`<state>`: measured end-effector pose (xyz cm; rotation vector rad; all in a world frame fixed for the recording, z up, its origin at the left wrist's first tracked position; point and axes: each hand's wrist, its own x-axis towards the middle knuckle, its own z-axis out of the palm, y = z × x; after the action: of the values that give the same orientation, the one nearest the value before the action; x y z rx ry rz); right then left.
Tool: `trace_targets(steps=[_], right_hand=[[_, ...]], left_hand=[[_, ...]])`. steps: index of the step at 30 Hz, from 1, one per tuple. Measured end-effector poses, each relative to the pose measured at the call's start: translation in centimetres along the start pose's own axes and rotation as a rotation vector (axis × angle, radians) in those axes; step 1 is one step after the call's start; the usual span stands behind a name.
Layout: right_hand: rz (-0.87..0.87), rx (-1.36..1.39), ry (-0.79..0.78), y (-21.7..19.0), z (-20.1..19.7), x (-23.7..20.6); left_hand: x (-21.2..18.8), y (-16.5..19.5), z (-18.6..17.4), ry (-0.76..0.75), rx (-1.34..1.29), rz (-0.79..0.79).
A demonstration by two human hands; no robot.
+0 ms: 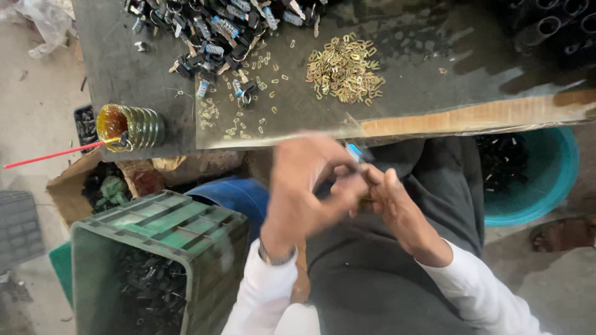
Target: The person sits at a workbench assembling padlocks. They pick small brass keyhole plates from the table, insert them into a padlock body held in the other hand, dip the assembled lock into a jar of liquid, and place the finished padlock onto a growing pile on the bench.
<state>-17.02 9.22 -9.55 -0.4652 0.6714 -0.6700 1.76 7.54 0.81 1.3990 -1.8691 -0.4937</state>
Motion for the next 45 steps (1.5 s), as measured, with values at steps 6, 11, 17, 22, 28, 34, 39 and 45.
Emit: trace_targets(steps=[6, 11, 17, 22, 28, 34, 39, 45], right_hand=[[-0.315, -0.265, 0.114, 1.1, -0.9, 0.4], [-0.4, -0.481, 0.187, 0.3, -1.1, -1.2], [-0.317, -0.28, 0.299, 0.4, -1.7, -1.3], [-0.285, -0.133, 0.24, 0.1, -2.3, -1.1], [-0.188, -0.045, 0.26, -0.1, -2.7, 0.0], [-0.213, 0.047, 0.223, 0.7, -4.0, -0.2], [-0.239, 0.093, 0.217, 1.8, -4.7, -0.3], [-0.218, 0.138, 0.243, 2.1, -4.7, -1.2]], left_hand=[[-0.5, -1.4, 1.0, -0.002, 0.029, -0.012], [1.3, -4.7, 3.4, 0.033, 0.199, -0.03], [2.2, -5.3, 5.3, -0.03, 0.288, 0.109], [0.6, -6.3, 5.5, 0.055, 0.298, 0.063], [-0.4, -6.8, 5.1, 0.165, 0.02, -0.021], [-1.5, -5.7, 5.5, 0.097, -0.789, -0.408], [-1.5, -5.1, 6.3, -0.038, -0.903, -0.363], [-1.6, -3.3, 6.9, -0.062, -0.807, -0.406]])
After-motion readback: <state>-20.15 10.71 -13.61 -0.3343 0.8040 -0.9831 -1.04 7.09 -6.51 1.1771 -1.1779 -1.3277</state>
